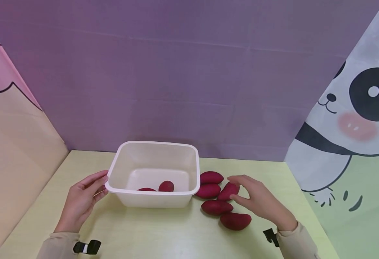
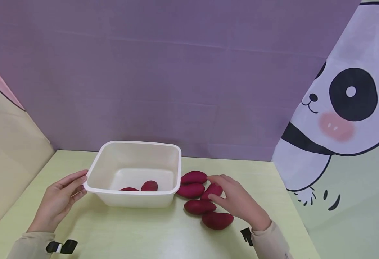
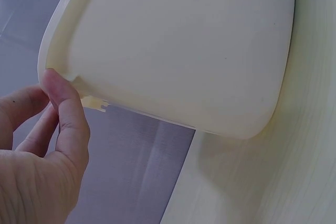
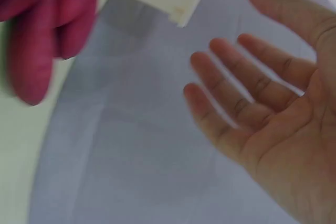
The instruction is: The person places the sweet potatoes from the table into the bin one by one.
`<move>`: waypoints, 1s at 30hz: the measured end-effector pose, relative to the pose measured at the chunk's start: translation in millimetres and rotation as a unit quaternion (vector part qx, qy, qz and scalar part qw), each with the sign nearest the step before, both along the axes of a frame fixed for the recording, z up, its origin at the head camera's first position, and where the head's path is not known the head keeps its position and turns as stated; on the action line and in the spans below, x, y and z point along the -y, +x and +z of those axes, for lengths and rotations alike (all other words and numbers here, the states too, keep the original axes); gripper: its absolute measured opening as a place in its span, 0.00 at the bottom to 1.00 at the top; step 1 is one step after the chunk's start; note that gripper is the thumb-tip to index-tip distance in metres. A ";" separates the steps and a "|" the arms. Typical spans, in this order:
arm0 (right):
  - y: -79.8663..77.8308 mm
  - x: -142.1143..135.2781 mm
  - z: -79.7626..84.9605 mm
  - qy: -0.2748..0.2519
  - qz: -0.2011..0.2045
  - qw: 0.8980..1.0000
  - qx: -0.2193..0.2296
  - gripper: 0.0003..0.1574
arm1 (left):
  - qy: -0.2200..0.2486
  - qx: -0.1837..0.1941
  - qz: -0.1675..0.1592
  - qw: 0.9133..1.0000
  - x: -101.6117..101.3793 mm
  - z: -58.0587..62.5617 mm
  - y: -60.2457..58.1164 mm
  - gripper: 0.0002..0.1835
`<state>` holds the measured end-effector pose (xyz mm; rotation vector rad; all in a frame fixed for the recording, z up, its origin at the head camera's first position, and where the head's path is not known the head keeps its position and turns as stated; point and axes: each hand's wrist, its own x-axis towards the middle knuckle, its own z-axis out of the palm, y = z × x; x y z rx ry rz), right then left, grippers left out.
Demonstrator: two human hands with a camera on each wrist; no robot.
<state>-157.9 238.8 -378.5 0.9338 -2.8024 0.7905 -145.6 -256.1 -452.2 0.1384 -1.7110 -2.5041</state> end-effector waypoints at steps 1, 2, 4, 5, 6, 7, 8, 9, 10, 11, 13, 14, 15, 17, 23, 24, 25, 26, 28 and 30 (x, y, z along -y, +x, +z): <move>2.9 -5.0 -4.6 -0.005 0.004 1.000 -0.003 0.28 | 0.000 0.000 -0.001 1.000 0.2 -0.2 0.1 0.12; 5.7 -9.7 -9.1 -0.011 0.007 1.000 -0.003 0.28 | 0.000 0.000 -0.001 1.000 0.4 -0.3 0.2 0.12; 11.0 -18.2 -17.9 -0.025 0.011 1.000 -0.003 0.28 | -0.001 0.000 -0.002 1.000 0.8 -0.4 0.3 0.12; 13.3 -21.8 -21.9 -0.030 0.011 0.999 0.000 0.28 | 0.001 0.000 -0.002 1.000 1.0 -0.3 0.2 0.12; 15.5 -25.3 -26.0 -0.033 0.010 0.999 -0.002 0.28 | 0.002 0.001 -0.002 1.000 1.2 -0.4 0.1 0.13; 17.4 -28.5 -29.9 -0.033 0.011 0.999 -0.005 0.28 | 0.003 0.001 -0.002 1.000 1.3 -0.4 -0.1 0.13; 19.1 -31.5 -33.8 -0.036 0.008 0.999 -0.001 0.28 | 0.004 0.001 -0.002 1.000 1.5 -0.3 -0.1 0.13; 20.9 -34.6 -37.6 -0.039 0.005 0.999 0.004 0.28 | 0.004 0.002 -0.002 1.000 1.6 -0.3 -0.3 0.13; 22.4 -37.7 -41.8 -0.040 0.003 0.999 0.007 0.28 | 0.006 0.004 -0.002 1.000 1.6 -0.3 -0.4 0.13; 23.8 -40.9 -46.1 -0.042 -0.001 0.999 0.012 0.28 | 0.006 0.005 -0.003 1.000 1.7 -0.3 -0.4 0.13; 25.5 -47.2 -55.7 -0.046 -0.007 0.999 0.020 0.29 | 0.006 0.008 -0.004 1.000 1.9 -0.2 -0.6 0.13; 26.1 -50.5 -60.9 -0.049 -0.012 0.998 0.027 0.29 | 0.005 0.010 -0.004 1.000 2.1 -0.2 -0.6 0.13; 26.3 -53.5 -66.0 -0.052 -0.014 0.998 0.034 0.29 | 0.004 0.011 -0.004 1.000 2.3 -0.1 -0.6 0.13; 26.5 -59.2 -75.8 -0.059 -0.017 0.997 0.049 0.29 | 0.003 0.014 -0.004 1.000 2.8 -0.5 0.1 0.13; 24.6 -71.6 -96.4 -0.080 -0.019 0.991 0.108 0.31 | 0.008 0.012 -0.007 1.000 2.1 0.2 -0.2 0.14; 24.0 -73.0 -98.4 -0.084 -0.018 0.989 0.117 0.31 | 0.009 0.012 -0.007 1.000 1.8 0.3 -0.2 0.14; 23.2 -74.2 -100.5 -0.087 -0.016 0.988 0.126 0.31 | 0.011 0.012 -0.007 1.000 1.7 0.6 -0.5 0.14; 22.5 -75.4 -102.4 -0.089 -0.013 0.987 0.132 0.31 | 0.012 0.012 -0.007 1.000 1.7 0.8 -0.6 0.14; 21.1 -77.4 -105.5 -0.093 -0.006 0.985 0.148 0.31 | 0.011 0.013 -0.007 1.000 1.7 1.0 -0.6 0.14; 19.8 -79.3 -107.8 -0.095 0.002 0.982 0.163 0.32 | 0.013 0.014 -0.008 1.000 1.9 1.2 -0.6 0.14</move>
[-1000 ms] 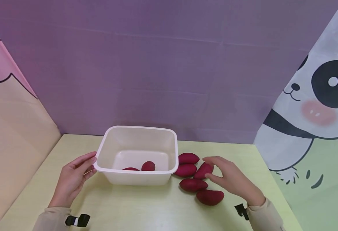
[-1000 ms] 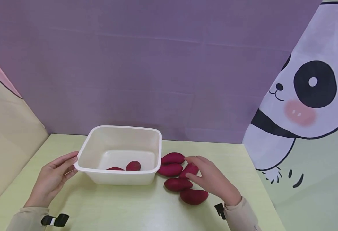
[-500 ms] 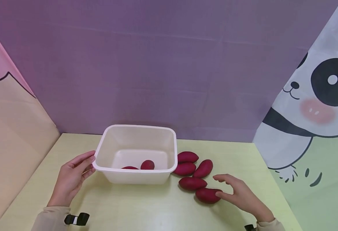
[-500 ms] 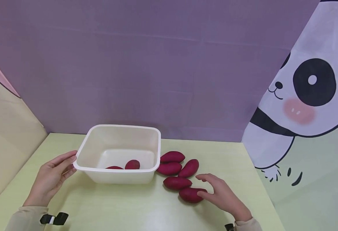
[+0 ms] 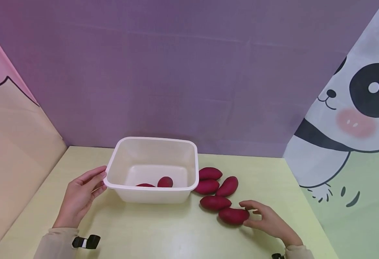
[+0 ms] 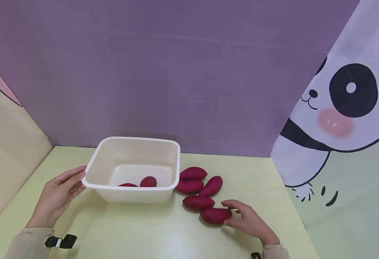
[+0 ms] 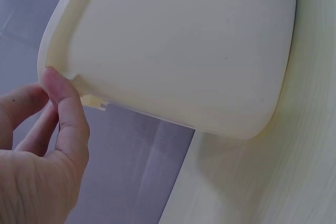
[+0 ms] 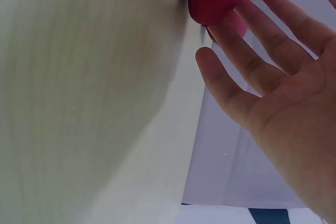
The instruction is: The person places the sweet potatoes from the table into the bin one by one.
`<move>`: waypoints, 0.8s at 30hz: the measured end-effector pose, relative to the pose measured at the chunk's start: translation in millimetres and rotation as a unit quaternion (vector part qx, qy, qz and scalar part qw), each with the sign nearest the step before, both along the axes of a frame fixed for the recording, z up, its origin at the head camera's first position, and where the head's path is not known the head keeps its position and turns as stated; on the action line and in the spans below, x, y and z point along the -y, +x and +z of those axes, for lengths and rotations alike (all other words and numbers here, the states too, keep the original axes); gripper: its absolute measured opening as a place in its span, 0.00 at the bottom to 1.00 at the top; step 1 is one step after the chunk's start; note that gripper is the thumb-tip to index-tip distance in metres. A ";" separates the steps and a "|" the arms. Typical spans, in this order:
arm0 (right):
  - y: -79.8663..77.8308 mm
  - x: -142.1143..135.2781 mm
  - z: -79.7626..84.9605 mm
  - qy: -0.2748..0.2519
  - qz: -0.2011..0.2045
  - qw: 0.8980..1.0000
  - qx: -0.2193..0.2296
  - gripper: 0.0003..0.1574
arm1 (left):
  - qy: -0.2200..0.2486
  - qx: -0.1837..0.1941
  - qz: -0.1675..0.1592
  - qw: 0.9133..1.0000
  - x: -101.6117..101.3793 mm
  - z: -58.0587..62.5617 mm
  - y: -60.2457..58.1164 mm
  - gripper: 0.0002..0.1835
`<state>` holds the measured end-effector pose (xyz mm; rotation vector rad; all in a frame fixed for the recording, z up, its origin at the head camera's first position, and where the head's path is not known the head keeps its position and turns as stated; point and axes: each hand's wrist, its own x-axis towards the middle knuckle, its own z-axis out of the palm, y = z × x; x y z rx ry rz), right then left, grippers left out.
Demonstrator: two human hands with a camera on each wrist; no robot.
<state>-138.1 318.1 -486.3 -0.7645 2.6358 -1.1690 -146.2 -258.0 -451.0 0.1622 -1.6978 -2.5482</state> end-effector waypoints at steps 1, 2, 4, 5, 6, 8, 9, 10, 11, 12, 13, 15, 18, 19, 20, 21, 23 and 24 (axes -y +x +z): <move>-0.1 -1.0 -1.5 0.000 0.003 1.000 0.007 0.33 | -0.001 0.001 -0.001 1.000 0.0 -0.2 0.2 0.14; -0.2 -1.9 -2.8 0.002 0.007 1.000 0.013 0.33 | -0.001 0.002 -0.001 1.000 0.0 -0.3 0.2 0.14; -1.0 -3.6 -5.0 0.003 0.011 1.000 0.021 0.33 | 0.001 0.002 -0.002 1.000 0.2 -0.4 0.0 0.14; -1.5 -4.3 -6.1 0.004 0.013 1.000 0.024 0.32 | 0.002 0.002 -0.003 1.000 0.3 -0.2 -0.1 0.15; -2.1 -5.0 -7.2 0.005 0.014 1.000 0.026 0.32 | 0.002 0.002 -0.003 1.000 0.4 0.0 0.0 0.15; -3.3 -6.2 -10.0 0.003 0.016 0.999 0.030 0.31 | 0.002 0.004 -0.002 1.000 0.7 0.5 0.2 0.15; -3.8 -6.5 -10.9 0.002 0.017 0.999 0.032 0.31 | 0.001 0.005 -0.001 1.000 0.9 0.7 0.4 0.15; -4.8 -6.9 -11.6 0.000 0.018 0.999 0.034 0.31 | 0.001 0.006 -0.001 1.000 1.0 1.1 0.4 0.15; -5.7 -7.2 -12.2 -0.003 0.019 0.999 0.036 0.30 | 0.000 0.006 0.000 1.000 0.9 1.5 0.5 0.15; -6.4 -7.4 -12.8 -0.006 0.021 0.999 0.037 0.30 | -0.002 0.007 0.001 1.000 1.0 1.7 0.6 0.15; -7.0 -7.6 -13.2 -0.010 0.023 0.999 0.038 0.30 | -0.001 0.008 0.002 1.000 1.1 1.8 0.5 0.15; -7.7 -7.5 -13.2 -0.018 0.027 0.999 0.040 0.30 | -0.001 0.008 0.002 1.000 1.1 1.8 0.5 0.15; -8.5 -7.4 -13.8 -0.029 0.032 0.998 0.045 0.29 | 0.000 0.009 0.002 1.000 1.3 1.3 0.2 0.15; -8.8 -7.3 -14.0 -0.032 0.032 0.998 0.048 0.29 | 0.000 0.009 0.002 1.000 1.4 1.1 0.0 0.15; -9.2 -7.4 -14.3 -0.035 0.034 0.998 0.050 0.28 | -0.001 0.010 0.002 1.000 1.4 0.9 -0.2 0.16; -9.3 -7.3 -14.4 -0.037 0.034 0.997 0.054 0.28 | -0.001 0.011 0.002 1.000 1.5 0.7 -0.4 0.16; -10.0 -7.1 -14.6 -0.041 0.034 0.997 0.059 0.27 | -0.003 0.011 0.002 1.000 1.8 0.3 -0.8 0.16; -10.2 -6.9 -14.6 -0.043 0.034 0.997 0.061 0.27 | -0.001 0.010 0.002 1.000 1.9 0.2 -0.8 0.16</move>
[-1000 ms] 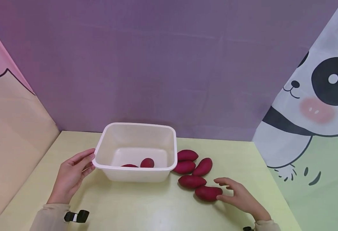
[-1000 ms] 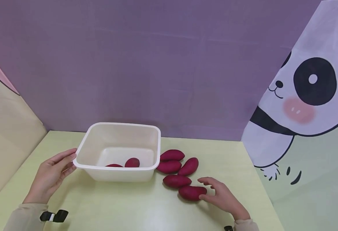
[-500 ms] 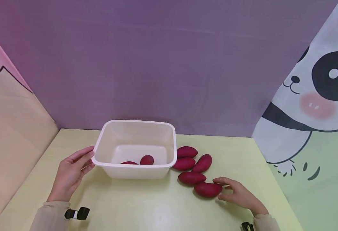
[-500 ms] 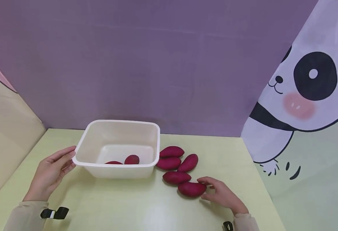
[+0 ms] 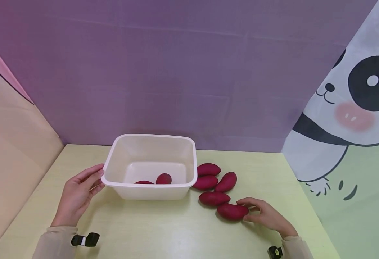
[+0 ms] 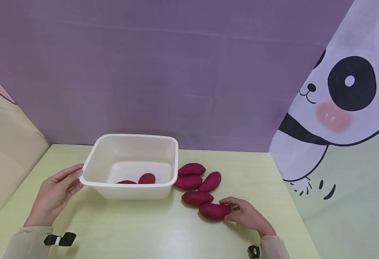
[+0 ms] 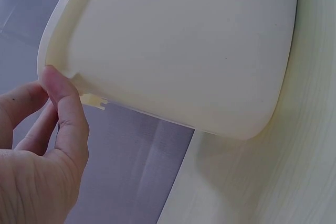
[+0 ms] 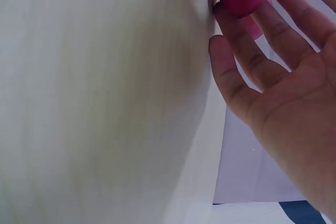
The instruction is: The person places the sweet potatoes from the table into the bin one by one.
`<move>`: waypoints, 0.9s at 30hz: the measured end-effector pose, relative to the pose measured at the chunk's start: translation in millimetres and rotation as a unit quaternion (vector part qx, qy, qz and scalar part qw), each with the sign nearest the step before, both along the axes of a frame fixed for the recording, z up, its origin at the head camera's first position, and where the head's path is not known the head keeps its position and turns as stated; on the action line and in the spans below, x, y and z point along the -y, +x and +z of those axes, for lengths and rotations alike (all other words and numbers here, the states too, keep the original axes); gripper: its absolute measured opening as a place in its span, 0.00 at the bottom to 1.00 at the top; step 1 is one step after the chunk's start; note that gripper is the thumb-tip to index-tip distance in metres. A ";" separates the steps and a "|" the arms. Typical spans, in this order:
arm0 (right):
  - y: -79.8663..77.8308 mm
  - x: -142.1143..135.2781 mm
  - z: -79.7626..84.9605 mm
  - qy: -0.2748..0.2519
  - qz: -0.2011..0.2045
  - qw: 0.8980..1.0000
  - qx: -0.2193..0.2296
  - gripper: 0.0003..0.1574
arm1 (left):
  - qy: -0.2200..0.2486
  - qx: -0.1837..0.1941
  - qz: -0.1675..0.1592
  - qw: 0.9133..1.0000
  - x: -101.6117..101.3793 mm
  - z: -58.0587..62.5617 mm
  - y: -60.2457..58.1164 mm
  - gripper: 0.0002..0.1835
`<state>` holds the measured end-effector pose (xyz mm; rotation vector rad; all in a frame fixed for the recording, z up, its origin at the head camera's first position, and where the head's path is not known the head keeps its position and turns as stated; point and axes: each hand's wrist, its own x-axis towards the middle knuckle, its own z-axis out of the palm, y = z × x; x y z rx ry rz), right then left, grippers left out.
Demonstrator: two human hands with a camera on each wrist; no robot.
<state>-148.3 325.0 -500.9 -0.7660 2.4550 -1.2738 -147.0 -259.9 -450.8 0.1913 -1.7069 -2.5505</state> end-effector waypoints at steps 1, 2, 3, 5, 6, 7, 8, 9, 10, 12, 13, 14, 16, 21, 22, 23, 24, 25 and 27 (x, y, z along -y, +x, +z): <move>-0.1 0.0 -0.1 -0.002 0.002 1.000 -0.001 0.27 | 0.001 -0.001 -0.001 1.000 0.0 0.0 0.1 0.16; -0.1 0.0 0.0 -0.004 0.003 1.000 0.000 0.27 | 0.001 -0.002 -0.002 1.000 0.1 -0.2 0.1 0.16; 0.1 0.2 0.2 -0.007 0.002 1.000 0.003 0.27 | 0.002 -0.003 -0.003 1.000 0.1 -0.3 0.2 0.16; -0.1 -0.3 -0.2 -0.012 0.004 1.000 0.003 0.26 | 0.005 -0.005 -0.005 1.000 0.0 -0.4 0.4 0.15; -0.1 -0.4 -0.4 -0.015 0.004 1.000 0.005 0.25 | 0.005 -0.006 -0.006 1.000 0.1 -0.4 0.5 0.15; -0.2 -0.8 -0.7 -0.018 0.004 1.000 0.006 0.25 | 0.005 -0.006 -0.006 1.000 0.1 -0.4 0.5 0.15; -0.3 -1.2 -0.9 -0.021 0.002 1.000 0.011 0.25 | 0.004 -0.005 -0.006 1.000 0.2 -0.4 0.6 0.15; -0.4 -1.6 -1.3 -0.025 0.001 1.000 0.014 0.24 | 0.004 -0.004 -0.006 1.000 0.2 -0.3 0.7 0.15; -0.6 -2.1 -1.8 -0.028 0.001 0.999 0.017 0.24 | 0.004 -0.004 -0.005 1.000 0.2 -0.1 0.7 0.15; -0.8 -2.9 -2.4 -0.034 -0.002 0.999 0.028 0.25 | 0.002 -0.002 -0.004 1.000 0.4 0.1 0.8 0.15; -0.9 -3.4 -2.9 -0.038 -0.002 0.999 0.033 0.26 | 0.002 -0.001 -0.004 1.000 0.4 0.2 0.8 0.15; -0.9 -3.8 -3.2 -0.041 -0.003 0.998 0.039 0.26 | 0.000 0.000 -0.004 1.000 0.5 0.2 0.9 0.15; -0.8 -4.2 -3.5 -0.047 -0.003 0.998 0.046 0.26 | 0.000 0.001 -0.003 1.000 0.5 0.2 0.9 0.15; -1.0 -3.4 -0.6 -0.067 0.008 0.997 0.041 0.27 | 0.000 0.003 -0.003 1.000 0.7 0.2 0.4 0.15; -1.2 -3.0 0.7 -0.070 0.011 0.997 0.037 0.27 | 0.000 0.003 -0.002 1.000 0.8 0.1 0.3 0.15; -1.3 -2.4 2.4 -0.074 0.013 0.997 0.034 0.27 | 0.000 0.003 -0.002 1.000 0.9 0.1 0.3 0.15; -1.6 -1.8 4.3 -0.077 0.013 0.996 0.032 0.27 | 0.000 0.003 -0.002 1.000 1.0 0.1 0.2 0.15; -1.9 -1.2 6.3 -0.079 0.012 0.996 0.030 0.27 | 0.000 0.003 -0.003 1.000 1.1 0.0 0.2 0.15; -2.7 0.0 10.8 -0.079 0.006 0.996 0.030 0.28 | 0.002 0.001 -0.004 1.000 1.1 0.0 0.1 0.15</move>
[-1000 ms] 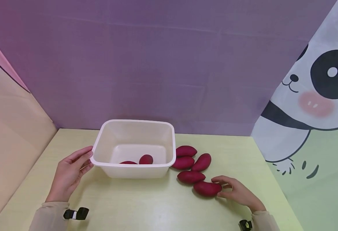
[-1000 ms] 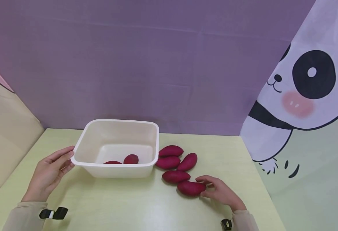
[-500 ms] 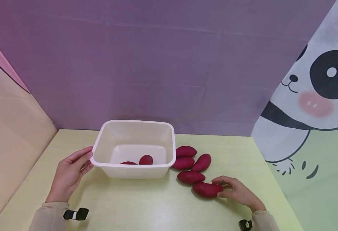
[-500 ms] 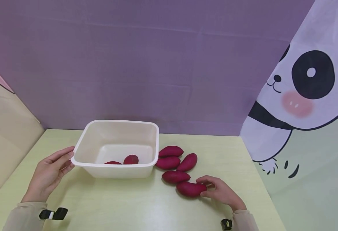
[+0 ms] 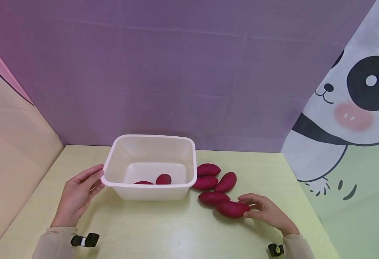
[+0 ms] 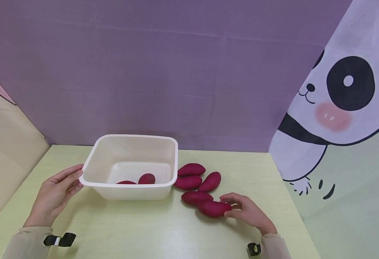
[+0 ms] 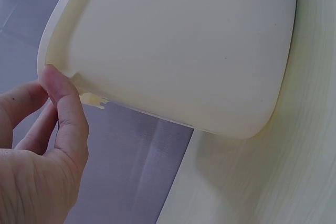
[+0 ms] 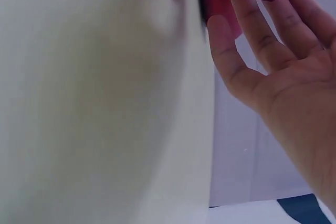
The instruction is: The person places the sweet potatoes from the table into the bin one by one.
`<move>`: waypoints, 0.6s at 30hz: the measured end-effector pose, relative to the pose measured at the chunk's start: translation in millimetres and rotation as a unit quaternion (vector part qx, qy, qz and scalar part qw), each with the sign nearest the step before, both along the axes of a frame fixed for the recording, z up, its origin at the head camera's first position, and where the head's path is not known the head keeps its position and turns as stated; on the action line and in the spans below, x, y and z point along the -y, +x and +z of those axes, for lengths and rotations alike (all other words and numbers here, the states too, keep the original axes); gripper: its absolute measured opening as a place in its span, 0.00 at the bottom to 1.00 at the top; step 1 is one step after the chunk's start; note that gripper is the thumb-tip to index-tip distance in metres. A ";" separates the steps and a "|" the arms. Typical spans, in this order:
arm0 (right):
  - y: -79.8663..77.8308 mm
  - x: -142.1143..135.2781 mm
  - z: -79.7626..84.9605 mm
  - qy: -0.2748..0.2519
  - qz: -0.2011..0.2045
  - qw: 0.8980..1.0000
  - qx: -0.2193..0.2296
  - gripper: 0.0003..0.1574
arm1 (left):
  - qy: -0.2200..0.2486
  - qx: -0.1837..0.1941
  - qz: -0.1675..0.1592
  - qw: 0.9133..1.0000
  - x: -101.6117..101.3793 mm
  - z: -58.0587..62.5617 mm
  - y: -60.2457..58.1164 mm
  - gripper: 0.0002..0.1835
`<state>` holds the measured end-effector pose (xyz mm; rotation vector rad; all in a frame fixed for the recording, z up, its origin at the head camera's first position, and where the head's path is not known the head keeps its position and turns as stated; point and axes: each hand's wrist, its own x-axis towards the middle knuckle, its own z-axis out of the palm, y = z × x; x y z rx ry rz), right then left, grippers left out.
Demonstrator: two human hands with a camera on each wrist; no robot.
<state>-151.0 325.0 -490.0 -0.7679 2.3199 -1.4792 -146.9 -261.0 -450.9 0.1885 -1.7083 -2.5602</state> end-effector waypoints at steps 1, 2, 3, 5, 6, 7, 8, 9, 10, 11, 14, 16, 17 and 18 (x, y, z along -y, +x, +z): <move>-0.6 0.8 2.7 0.001 -0.005 1.000 0.000 0.28 | 0.001 -0.001 -0.001 1.000 0.0 0.1 -0.1 0.15; -1.4 1.7 5.5 0.002 -0.011 1.000 0.002 0.28 | 0.001 -0.002 -0.001 1.000 -0.1 0.3 -0.1 0.15; -2.1 2.7 8.4 0.005 -0.018 1.000 0.003 0.28 | 0.002 -0.003 -0.002 1.000 -0.2 0.4 -0.1 0.15; -3.9 4.8 14.2 0.008 -0.031 0.999 0.004 0.29 | 0.003 -0.006 -0.002 1.000 -0.5 0.7 -0.2 0.15; -4.9 6.0 17.4 0.007 -0.038 0.999 0.005 0.29 | 0.003 -0.006 -0.002 1.000 -0.7 0.7 -0.2 0.15; -6.0 7.3 20.6 0.006 -0.043 0.999 0.004 0.29 | 0.003 -0.006 -0.002 1.000 -0.8 0.8 -0.3 0.15; -7.4 8.6 23.8 0.003 -0.049 0.999 0.003 0.28 | 0.003 -0.007 -0.002 1.000 -0.9 0.8 -0.5 0.15; -8.9 10.0 27.4 0.000 -0.053 0.999 0.000 0.28 | 0.002 -0.006 -0.002 1.000 -0.9 0.8 -0.8 0.15; -10.7 11.3 30.8 -0.003 -0.055 0.998 -0.004 0.28 | 0.000 -0.005 -0.001 1.000 -0.8 0.7 -1.0 0.15; -12.5 12.6 34.6 -0.006 -0.057 0.998 -0.009 0.28 | -0.002 -0.004 0.000 1.000 -0.7 0.6 -1.2 0.15; -18.8 16.9 47.8 -0.008 -0.059 0.998 -0.030 0.27 | -0.006 -0.001 0.003 1.000 -0.3 0.2 -1.8 0.14; -24.0 20.3 57.7 -0.003 -0.057 0.997 -0.048 0.27 | -0.007 0.001 0.004 1.000 -0.4 0.1 -1.7 0.13; -26.8 22.2 63.0 0.000 -0.056 0.997 -0.055 0.27 | -0.007 0.001 0.004 1.000 -0.4 0.1 -1.6 0.13; -29.5 24.6 68.9 0.003 -0.054 0.997 -0.062 0.27 | -0.007 0.002 0.004 1.000 -0.5 0.2 -1.3 0.13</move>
